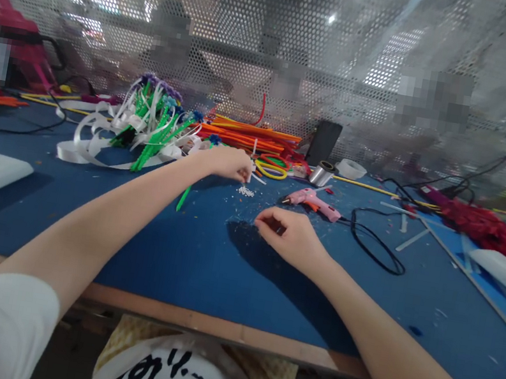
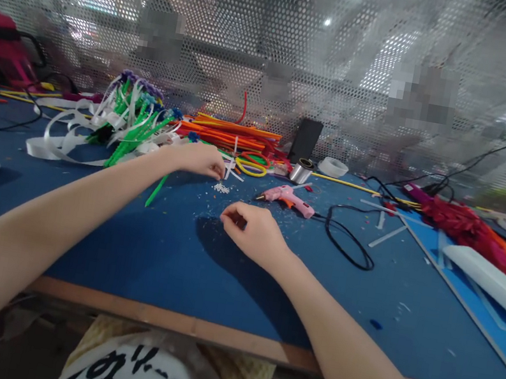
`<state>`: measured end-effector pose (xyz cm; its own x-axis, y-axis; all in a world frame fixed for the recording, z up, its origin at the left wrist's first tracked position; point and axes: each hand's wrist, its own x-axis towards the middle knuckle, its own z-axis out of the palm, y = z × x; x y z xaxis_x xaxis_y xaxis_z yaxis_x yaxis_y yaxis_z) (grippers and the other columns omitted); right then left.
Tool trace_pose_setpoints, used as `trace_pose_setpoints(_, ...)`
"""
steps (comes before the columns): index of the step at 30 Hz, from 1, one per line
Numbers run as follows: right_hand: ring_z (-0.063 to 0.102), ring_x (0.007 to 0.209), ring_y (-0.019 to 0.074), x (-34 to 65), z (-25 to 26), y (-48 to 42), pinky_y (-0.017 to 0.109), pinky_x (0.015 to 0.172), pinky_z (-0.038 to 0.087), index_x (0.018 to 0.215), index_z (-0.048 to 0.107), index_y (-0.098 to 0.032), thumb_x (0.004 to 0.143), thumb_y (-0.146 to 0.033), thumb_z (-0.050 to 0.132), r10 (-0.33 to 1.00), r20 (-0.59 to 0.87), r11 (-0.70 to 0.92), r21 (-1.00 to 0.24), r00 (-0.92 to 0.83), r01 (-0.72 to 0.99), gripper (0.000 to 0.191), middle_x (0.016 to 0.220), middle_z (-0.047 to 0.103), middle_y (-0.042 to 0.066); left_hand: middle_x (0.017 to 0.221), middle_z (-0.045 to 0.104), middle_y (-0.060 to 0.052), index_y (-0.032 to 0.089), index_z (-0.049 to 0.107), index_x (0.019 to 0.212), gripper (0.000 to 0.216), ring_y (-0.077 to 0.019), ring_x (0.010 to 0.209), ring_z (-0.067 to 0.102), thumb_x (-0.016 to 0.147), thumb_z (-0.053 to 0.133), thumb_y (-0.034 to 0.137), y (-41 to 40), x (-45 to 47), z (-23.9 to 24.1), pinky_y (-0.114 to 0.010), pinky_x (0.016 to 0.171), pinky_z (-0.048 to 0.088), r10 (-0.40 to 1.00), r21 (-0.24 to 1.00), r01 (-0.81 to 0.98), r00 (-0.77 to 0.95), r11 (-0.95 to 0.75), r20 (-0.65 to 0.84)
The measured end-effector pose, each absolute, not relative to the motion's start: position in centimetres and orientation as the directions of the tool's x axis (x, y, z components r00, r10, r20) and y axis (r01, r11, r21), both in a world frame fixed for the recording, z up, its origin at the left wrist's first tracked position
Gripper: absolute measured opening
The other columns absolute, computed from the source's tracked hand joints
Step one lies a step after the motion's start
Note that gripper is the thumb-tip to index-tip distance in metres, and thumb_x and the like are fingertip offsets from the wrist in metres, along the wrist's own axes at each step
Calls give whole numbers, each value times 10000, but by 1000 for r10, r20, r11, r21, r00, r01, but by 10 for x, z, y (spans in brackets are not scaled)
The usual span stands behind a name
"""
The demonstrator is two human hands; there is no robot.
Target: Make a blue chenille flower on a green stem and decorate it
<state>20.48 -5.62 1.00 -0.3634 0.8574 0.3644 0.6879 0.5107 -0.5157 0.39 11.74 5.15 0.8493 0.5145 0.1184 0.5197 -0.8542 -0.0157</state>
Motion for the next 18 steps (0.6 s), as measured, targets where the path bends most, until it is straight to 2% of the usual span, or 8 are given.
trace_pose_setpoints(8,622,653,140,203,10,-58,268,626,436,860,693,-203,898,-271,595,870,322,489,-465,-374,738,125,750,718,7,837,801,-7,219,807,994,236,-109,744,711,851,634,146,133,-3,40,-191,717,481,474,119,462,873,-879,111)
trace_pose_setpoints(14,635,685,154,202,9,-59,279,650,443,870,693,-206,900,-275,591,878,300,475,-448,-373,757,127,783,732,17,992,793,-84,147,781,1109,338,-163,884,711,871,540,138,137,-11,57,-259,831,488,528,89,521,826,-849,196)
trace_pose_setpoints(18,638,689,154,203,10,-60,279,652,441,878,699,-208,903,-280,594,880,284,471,-431,-380,770,130,788,736,16,986,792,-67,171,799,1022,282,-151,863,702,832,593,138,139,-16,57,-233,792,473,532,69,528,834,-847,148)
